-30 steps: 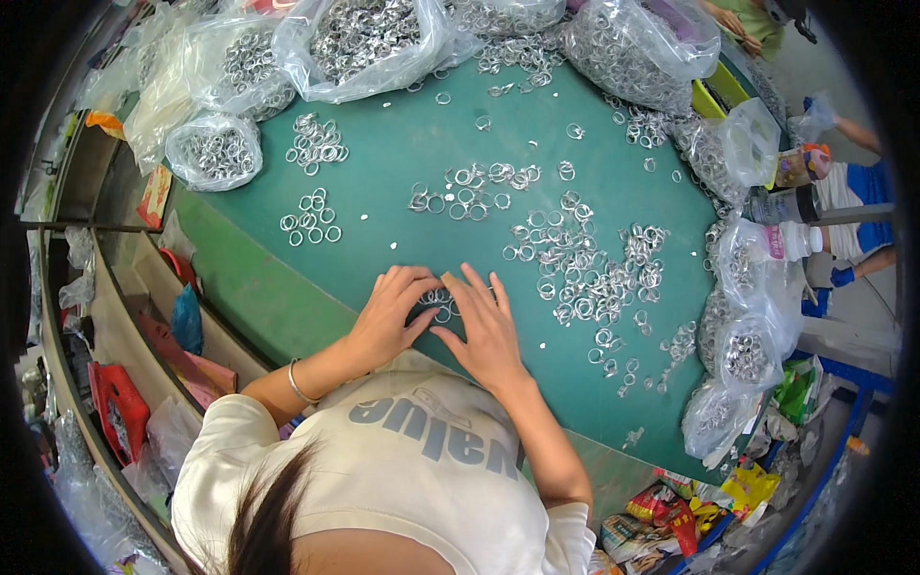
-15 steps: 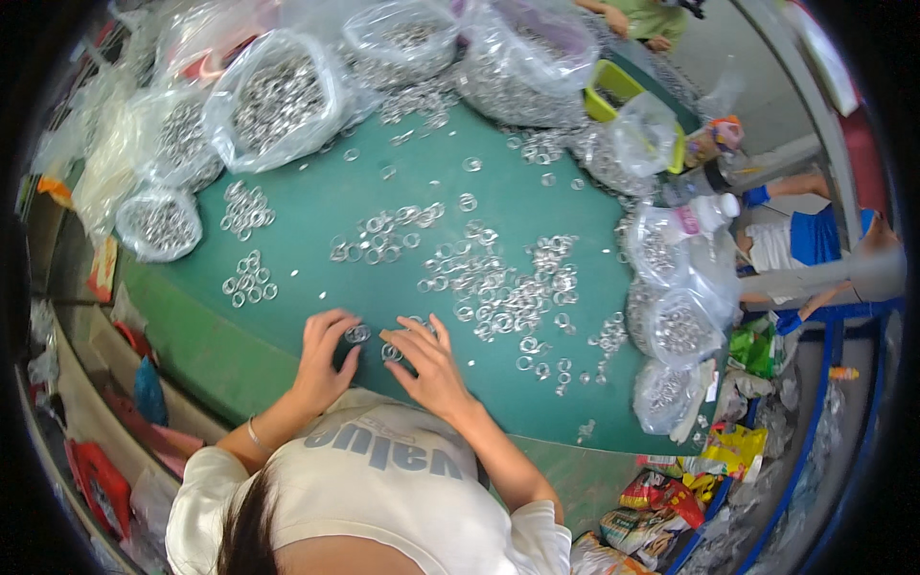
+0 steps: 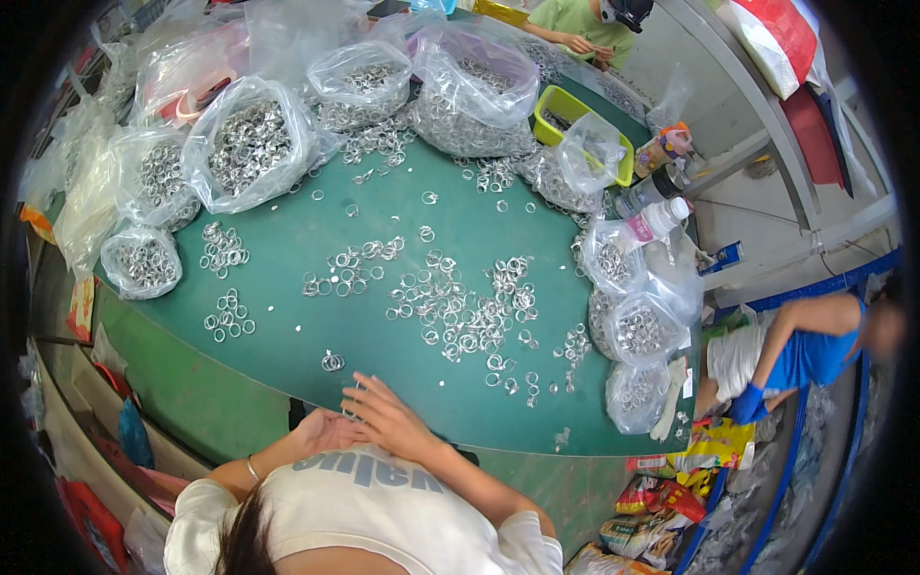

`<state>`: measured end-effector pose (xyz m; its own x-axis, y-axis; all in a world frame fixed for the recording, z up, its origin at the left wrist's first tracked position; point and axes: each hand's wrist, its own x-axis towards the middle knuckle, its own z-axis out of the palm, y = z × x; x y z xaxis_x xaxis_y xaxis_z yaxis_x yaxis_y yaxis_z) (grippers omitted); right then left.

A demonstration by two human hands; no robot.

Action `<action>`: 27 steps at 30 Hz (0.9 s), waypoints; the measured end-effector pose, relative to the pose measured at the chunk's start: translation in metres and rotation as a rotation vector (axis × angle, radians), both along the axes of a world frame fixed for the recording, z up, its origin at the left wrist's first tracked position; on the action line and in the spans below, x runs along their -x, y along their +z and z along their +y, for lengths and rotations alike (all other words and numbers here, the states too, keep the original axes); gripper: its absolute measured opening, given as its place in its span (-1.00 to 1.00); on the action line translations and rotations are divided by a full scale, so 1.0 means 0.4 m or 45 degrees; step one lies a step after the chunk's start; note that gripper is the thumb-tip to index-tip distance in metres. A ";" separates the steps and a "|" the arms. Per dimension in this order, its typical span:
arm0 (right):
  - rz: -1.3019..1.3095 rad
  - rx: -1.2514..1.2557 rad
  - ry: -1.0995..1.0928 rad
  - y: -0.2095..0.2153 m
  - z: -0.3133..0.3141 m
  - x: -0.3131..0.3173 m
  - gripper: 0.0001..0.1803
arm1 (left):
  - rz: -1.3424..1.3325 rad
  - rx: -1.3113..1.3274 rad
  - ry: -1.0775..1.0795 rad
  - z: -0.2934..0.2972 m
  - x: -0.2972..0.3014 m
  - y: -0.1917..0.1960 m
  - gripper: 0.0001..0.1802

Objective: The person sorts metal rings on a table by hand and gathers them into a pile.

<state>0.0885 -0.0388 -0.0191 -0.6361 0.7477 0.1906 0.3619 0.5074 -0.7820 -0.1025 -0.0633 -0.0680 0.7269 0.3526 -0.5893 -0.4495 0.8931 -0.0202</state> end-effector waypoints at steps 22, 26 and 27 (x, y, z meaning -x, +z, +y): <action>-0.151 -0.065 -0.390 0.060 0.067 0.118 -0.62 | 0.361 -0.246 1.160 0.082 0.327 0.194 -0.66; -0.173 -0.219 -0.237 0.061 0.105 0.159 -0.55 | 0.535 -0.307 1.605 0.111 0.352 0.143 -0.72; -0.158 -0.219 -0.202 0.061 0.112 0.170 -0.54 | 0.629 -0.321 1.740 0.118 0.355 0.139 -0.72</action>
<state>0.0206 0.0058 0.0055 -0.5400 0.8032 0.2516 0.5351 0.5583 -0.6340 -0.2444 -0.0159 -0.0123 -0.4988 0.7128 -0.4931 -0.8420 -0.2636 0.4706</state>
